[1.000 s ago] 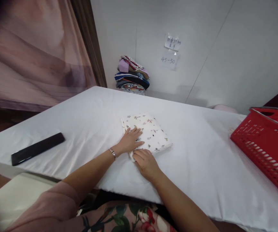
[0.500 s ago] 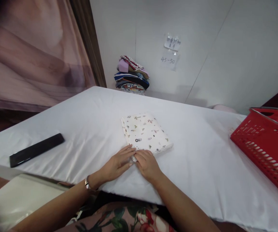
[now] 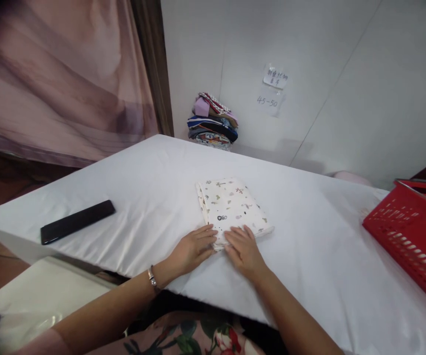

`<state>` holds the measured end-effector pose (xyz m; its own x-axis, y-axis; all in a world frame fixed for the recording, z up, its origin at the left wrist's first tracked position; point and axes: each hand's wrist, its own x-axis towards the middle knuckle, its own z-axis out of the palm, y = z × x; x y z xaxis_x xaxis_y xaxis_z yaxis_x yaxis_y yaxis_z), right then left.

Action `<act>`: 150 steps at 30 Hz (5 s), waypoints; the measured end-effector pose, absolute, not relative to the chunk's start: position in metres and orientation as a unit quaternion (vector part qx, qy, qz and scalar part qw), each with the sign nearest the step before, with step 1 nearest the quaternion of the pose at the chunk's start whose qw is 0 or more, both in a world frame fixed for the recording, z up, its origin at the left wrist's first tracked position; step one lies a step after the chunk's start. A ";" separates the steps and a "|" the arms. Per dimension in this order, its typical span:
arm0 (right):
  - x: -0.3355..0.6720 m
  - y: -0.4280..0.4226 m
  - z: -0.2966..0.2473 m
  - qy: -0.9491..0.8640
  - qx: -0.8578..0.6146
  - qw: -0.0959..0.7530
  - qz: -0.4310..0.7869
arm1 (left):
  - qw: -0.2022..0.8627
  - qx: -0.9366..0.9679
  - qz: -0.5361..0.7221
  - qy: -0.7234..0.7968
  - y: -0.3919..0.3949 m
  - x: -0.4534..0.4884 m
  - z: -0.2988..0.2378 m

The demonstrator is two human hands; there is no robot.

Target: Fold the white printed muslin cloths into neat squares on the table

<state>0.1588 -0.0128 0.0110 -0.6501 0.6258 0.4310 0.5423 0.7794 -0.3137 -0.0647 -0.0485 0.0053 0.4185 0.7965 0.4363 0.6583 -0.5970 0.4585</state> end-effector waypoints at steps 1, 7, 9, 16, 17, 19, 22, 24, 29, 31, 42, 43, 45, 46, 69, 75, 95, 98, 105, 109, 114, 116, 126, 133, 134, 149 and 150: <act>0.164 -0.007 0.011 -0.893 -0.350 0.272 0.079 | 0.110 0.833 0.320 0.438 -0.048 -0.065 0.005; 0.193 0.031 0.012 -0.838 -0.470 0.271 0.054 | 0.116 0.830 0.327 0.438 -0.047 -0.063 0.008; 0.199 0.041 0.013 -0.814 -0.517 0.256 0.062 | 0.119 0.830 0.323 0.439 -0.048 -0.063 0.009; 0.211 0.068 0.018 -0.688 -0.674 0.182 0.201 | 0.111 0.829 0.328 0.439 -0.048 -0.062 0.009; 0.212 0.071 0.019 -0.672 -0.687 0.173 0.216 | 0.109 0.830 0.328 0.438 -0.047 -0.062 0.009; 0.216 0.074 0.021 -0.658 -0.695 0.166 0.238 | 0.103 0.830 0.330 0.437 -0.047 -0.062 0.009; 0.219 0.076 0.025 -0.667 -0.676 0.190 0.249 | 0.096 0.830 0.333 0.437 -0.046 -0.062 0.010; 0.219 0.076 0.026 -0.670 -0.669 0.220 0.235 | 0.096 0.832 0.329 0.436 -0.046 -0.060 0.012; 0.215 0.071 0.022 -0.680 -0.677 0.198 0.203 | 0.093 0.837 0.313 0.439 -0.045 -0.056 0.017; 0.215 0.068 0.021 -0.695 -0.673 0.169 0.192 | 0.092 0.835 0.315 0.442 -0.045 -0.056 0.016; 0.173 0.061 0.029 -0.848 -0.486 0.205 0.050 | 0.092 0.824 0.340 0.444 -0.044 -0.056 0.008; 0.167 0.059 0.028 -0.856 -0.475 0.195 0.059 | 0.092 0.824 0.340 0.444 -0.044 -0.056 0.008; 0.156 0.055 0.025 -0.868 -0.466 0.152 0.077 | 0.093 0.823 0.342 0.444 -0.044 -0.056 0.007; 0.154 0.054 0.023 -0.871 -0.466 0.129 0.086 | 0.093 0.822 0.344 0.444 -0.044 -0.056 0.007; 0.161 0.072 0.023 -0.846 -0.525 0.022 0.087 | 0.107 0.817 0.361 0.437 -0.044 -0.056 0.006; 0.169 0.062 0.013 -0.840 -0.490 0.210 0.096 | 0.117 0.812 0.367 0.439 -0.046 -0.057 0.007; 0.136 -0.013 0.003 -0.907 -0.251 0.330 0.067 | 0.158 0.834 0.364 0.382 -0.038 -0.061 0.018; 0.135 -0.013 0.001 -0.906 -0.255 0.332 0.065 | 0.181 0.806 0.379 0.417 -0.030 -0.064 0.022; 0.134 -0.012 0.001 -0.910 -0.243 0.330 0.065 | 0.092 0.709 0.411 0.565 0.021 -0.079 0.033; 0.135 -0.013 0.002 -0.908 -0.237 0.342 0.056 | 0.059 0.709 0.326 0.622 0.061 -0.084 0.033; 0.136 -0.014 0.004 -0.908 -0.239 0.338 0.065 | 0.061 0.698 0.240 0.672 0.088 -0.080 0.026; 0.135 -0.015 0.005 -0.911 -0.243 0.329 0.062 | 0.030 0.694 0.237 0.679 0.092 -0.078 0.024; 0.132 -0.017 0.006 -0.918 -0.268 0.285 0.063 | 0.048 0.665 0.205 0.717 0.120 -0.091 0.030; 0.125 -0.022 0.007 -0.918 -0.281 0.277 0.041 | 0.124 0.630 0.166 0.748 0.134 -0.101 0.032; 0.125 -0.022 0.007 -0.919 -0.283 0.274 0.033 | 0.119 0.632 0.164 0.748 0.133 -0.102 0.032; 0.216 0.023 -0.013 -0.879 -0.370 0.293 -0.063 | 0.113 0.616 0.156 0.764 0.088 -0.104 0.038; 0.214 0.021 -0.014 -0.877 -0.371 0.299 -0.061 | 0.104 0.616 0.164 0.763 0.087 -0.103 0.037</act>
<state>0.2141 0.0214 -0.0138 -0.5455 0.6145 0.5699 0.6880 0.7167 -0.1142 -0.1032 0.0874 0.0373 -0.2183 0.9749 0.0429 0.9067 0.1864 0.3784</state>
